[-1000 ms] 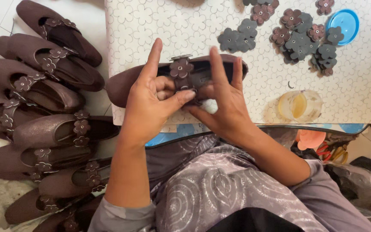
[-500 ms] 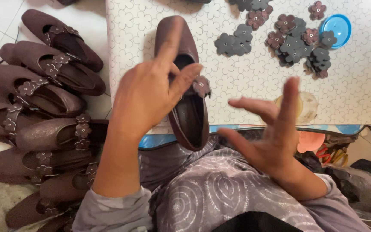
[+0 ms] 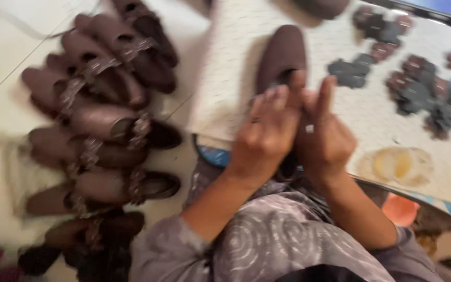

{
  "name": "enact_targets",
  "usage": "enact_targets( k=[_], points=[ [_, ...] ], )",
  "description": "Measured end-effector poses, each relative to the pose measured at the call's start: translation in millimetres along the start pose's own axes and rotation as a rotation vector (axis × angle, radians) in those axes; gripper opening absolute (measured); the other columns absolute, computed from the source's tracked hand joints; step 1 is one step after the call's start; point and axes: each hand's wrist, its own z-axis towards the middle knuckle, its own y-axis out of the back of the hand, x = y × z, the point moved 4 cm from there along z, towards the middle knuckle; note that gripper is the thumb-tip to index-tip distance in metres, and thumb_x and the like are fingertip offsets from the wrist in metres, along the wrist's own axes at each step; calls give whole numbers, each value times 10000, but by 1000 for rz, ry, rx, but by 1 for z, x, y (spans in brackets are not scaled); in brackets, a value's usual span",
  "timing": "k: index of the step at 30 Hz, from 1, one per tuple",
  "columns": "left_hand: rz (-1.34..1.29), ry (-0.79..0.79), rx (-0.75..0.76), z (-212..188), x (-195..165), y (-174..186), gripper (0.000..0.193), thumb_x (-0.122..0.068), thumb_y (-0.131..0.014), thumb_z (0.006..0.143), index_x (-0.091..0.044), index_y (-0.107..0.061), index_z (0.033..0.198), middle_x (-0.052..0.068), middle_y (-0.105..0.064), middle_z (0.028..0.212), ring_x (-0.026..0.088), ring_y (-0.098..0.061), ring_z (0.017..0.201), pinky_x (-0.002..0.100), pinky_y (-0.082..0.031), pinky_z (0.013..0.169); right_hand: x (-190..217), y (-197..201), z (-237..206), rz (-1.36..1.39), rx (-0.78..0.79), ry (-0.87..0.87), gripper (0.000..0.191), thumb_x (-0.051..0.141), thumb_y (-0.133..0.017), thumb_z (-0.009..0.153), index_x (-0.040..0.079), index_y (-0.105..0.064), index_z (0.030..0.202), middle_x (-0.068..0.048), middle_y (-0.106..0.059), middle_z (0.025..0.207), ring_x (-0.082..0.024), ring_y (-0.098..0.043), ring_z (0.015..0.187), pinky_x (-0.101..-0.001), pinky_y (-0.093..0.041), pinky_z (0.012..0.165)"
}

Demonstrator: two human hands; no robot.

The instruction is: The person applies glue to small flower-shaped embellishments and presses them onto the straps of brown shoes. They repeat this process for multiple shoes, placing each finished shoe aside and picking up the next one.

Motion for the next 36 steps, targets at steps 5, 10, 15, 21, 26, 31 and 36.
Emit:
enact_targets(
  k=[5, 10, 15, 21, 26, 31, 36],
  points=[
    [12, 47, -93, -2, 5, -22, 539, -89, -594, 1163, 47, -333, 1614, 191, -677, 1307, 266, -699, 1175, 376, -561, 1111, 0, -17, -2, 9, -30, 41, 676, 21, -759, 1111, -39, -326, 1626, -105, -778, 1184, -185, -778, 877, -267, -579, 723],
    [-65, 94, -64, -11, 11, -25, 653, -80, -632, 1176, -49, -207, 1671, 175, -595, 1369, 248, -662, 1259, 388, -541, 1147, 3, -17, -2, -7, -15, 36, 774, 61, -734, 1032, 36, -254, 1638, -140, -777, 1278, -201, -791, 990, -259, -597, 811],
    [-553, 369, -129, -31, 34, -16, 1023, -232, -697, 1012, -62, 63, 1675, 179, -238, 1686, 301, -384, 1544, 463, -302, 1327, -4, -3, -20, 17, 94, -43, 1169, -4, -817, 940, 181, 77, 1670, -251, -438, 1575, -325, -576, 1389, -284, -601, 1030],
    [-982, 522, -135, -74, 36, -3, 1076, -451, -648, 1006, -16, 90, 1657, 283, -116, 1698, 416, -193, 1610, 452, -248, 1349, -38, -31, -18, 534, 205, -68, 1065, -303, -757, 907, 65, -41, 1605, -260, -220, 1708, -435, -387, 1538, -436, -552, 1103],
    [-1548, 880, -173, -93, 56, 7, 1010, -535, -524, 1027, -26, 41, 1692, 273, -196, 1723, 391, -333, 1539, 435, -332, 1244, -16, -25, -34, 990, 245, -441, 923, -216, -698, 939, -56, -132, 1649, -275, -335, 1593, -336, -668, 1281, -323, -614, 915],
    [-1560, 898, -359, -149, 106, 58, 778, -519, -547, 1043, -40, -320, 1612, 112, -348, 1639, 191, -418, 1450, 319, -393, 1180, 82, -3, -29, 822, 339, 85, 1138, -249, -657, 1000, 225, 166, 1627, -201, -146, 1704, -313, -668, 1302, -278, -595, 765],
    [-958, 1111, -468, -241, 146, 112, 358, -355, -578, 1096, -24, -607, 1229, 7, -632, 1130, 122, -571, 1033, 295, -483, 927, 156, -54, -42, 1111, 1047, -435, 1097, 92, -678, 941, 258, 80, 1716, -202, -393, 1657, -372, -620, 1279, -357, -559, 815]
  ],
)
